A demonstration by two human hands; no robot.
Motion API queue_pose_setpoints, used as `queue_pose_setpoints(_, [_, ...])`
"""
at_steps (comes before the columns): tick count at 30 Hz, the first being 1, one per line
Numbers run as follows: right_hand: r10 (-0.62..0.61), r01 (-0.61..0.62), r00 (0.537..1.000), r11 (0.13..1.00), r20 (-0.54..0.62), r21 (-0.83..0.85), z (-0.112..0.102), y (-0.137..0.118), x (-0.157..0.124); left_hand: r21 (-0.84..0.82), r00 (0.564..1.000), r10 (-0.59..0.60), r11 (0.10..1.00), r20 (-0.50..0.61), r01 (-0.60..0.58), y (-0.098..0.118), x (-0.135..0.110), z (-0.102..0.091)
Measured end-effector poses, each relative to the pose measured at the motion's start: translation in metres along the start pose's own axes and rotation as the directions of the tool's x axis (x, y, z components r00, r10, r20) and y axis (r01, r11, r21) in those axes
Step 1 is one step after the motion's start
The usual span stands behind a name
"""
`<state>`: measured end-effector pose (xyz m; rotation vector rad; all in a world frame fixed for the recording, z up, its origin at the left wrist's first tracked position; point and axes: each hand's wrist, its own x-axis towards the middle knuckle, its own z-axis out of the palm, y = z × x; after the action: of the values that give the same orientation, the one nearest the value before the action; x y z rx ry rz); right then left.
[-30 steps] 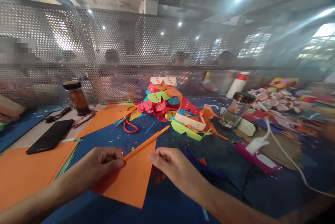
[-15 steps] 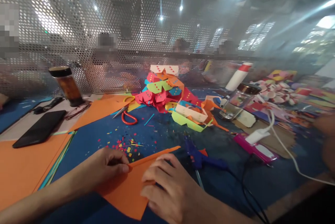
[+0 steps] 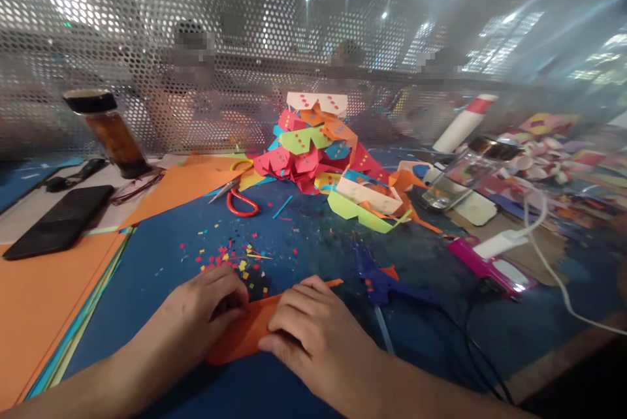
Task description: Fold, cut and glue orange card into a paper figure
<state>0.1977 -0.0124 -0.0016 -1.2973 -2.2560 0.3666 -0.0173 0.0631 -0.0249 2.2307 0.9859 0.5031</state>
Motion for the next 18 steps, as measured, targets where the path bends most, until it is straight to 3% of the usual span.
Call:
queue_pose_setpoints(3, [0.040,-0.040,0.999,0.999,-0.001,-0.001,0.002,0.001,-0.001,0.047,0.994,0.106,0.994,-0.041,-0.104,-0.002,-0.004,0.003])
queue_pose_setpoints(6, [0.049,-0.048,0.999,0.998,0.007,-0.027,0.002,0.001,-0.001,0.132,0.972,0.236,0.964,-0.013,-0.232,0.000,-0.008,0.003])
queue_pose_setpoints(10, [0.063,-0.062,0.998,0.997,0.016,-0.048,0.002,-0.001,0.001,0.319,0.877,0.480,0.835,-0.021,-0.449,0.009,-0.014,-0.004])
queue_pose_setpoints(13, [0.082,-0.081,0.996,0.995,0.025,-0.056,0.002,-0.002,0.002,0.445,0.834,0.550,0.759,-0.044,-0.476,0.015,-0.022,-0.009])
queue_pose_setpoints(18, [0.096,-0.092,0.995,0.991,0.035,-0.098,0.001,-0.003,0.003,0.525,0.840,0.543,0.713,0.005,-0.465,0.014,-0.038,-0.011])
